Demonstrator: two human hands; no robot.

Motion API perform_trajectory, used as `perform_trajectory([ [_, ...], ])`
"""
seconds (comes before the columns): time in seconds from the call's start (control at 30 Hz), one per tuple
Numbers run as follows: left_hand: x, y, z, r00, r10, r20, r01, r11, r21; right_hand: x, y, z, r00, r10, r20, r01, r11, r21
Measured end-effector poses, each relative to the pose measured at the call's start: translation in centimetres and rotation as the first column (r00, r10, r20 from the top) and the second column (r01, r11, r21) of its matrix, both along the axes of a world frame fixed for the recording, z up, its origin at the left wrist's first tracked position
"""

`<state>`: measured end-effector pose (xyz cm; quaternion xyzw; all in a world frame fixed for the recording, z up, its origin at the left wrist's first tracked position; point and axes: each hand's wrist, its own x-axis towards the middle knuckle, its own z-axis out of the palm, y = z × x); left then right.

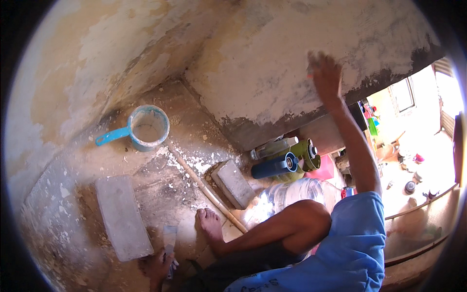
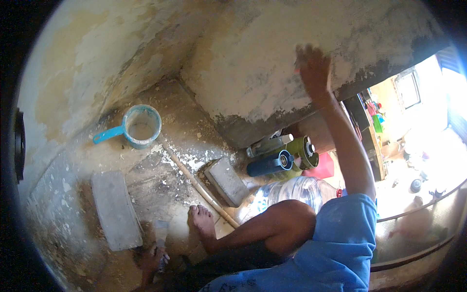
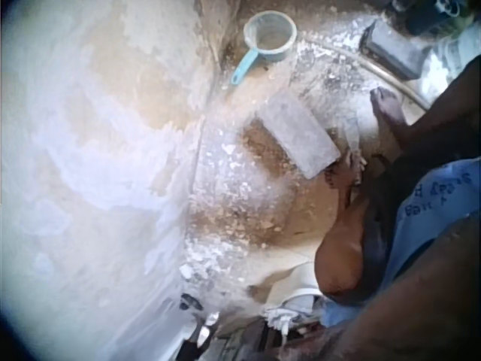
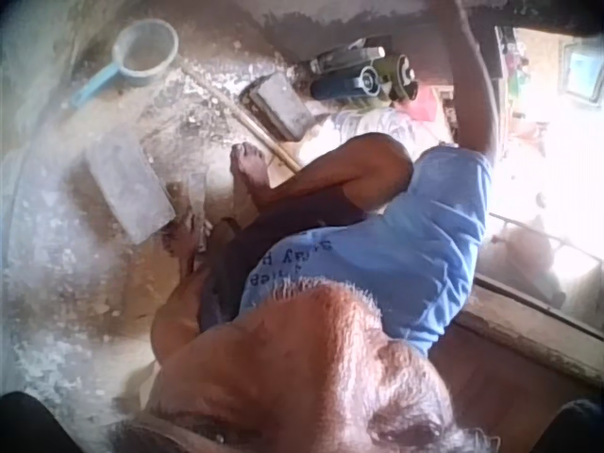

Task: The person applies a plaster-like compound to a wall using a putty knife, smoothing the material over damaged sections and corners.

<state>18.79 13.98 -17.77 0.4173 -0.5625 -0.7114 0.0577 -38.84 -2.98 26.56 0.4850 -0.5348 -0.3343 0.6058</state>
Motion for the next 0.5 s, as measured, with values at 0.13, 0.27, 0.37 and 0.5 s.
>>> perform_trajectory([
  [0.13, 0.2, 0.2, -0.1, 0.975, 0.151, -0.161, -0.109, 0.964, 0.241, 0.2, 4.1, -4.6, 0.976, -0.133, 0.172, 0.098, 0.974, 0.202],
  [0.27, -0.4, -0.5, 2.1, 0.981, 0.148, -0.127, -0.124, 0.977, 0.175, 1.5, 7.0, -3.3, 0.966, -0.147, 0.214, 0.085, 0.957, 0.278],
  [0.37, 1.2, 2.1, -5.0, 0.975, 0.175, -0.134, -0.151, 0.974, 0.172, 4.0, 3.6, 2.2, 0.995, 0.011, 0.1, -0.033, 0.975, 0.221],
  [0.5, -0.5, -0.5, 1.2, 0.986, 0.105, -0.127, -0.076, 0.973, 0.218, 0.0, 0.3, 4.9, 0.991, 0.129, 0.025, -0.131, 0.948, 0.291],
])
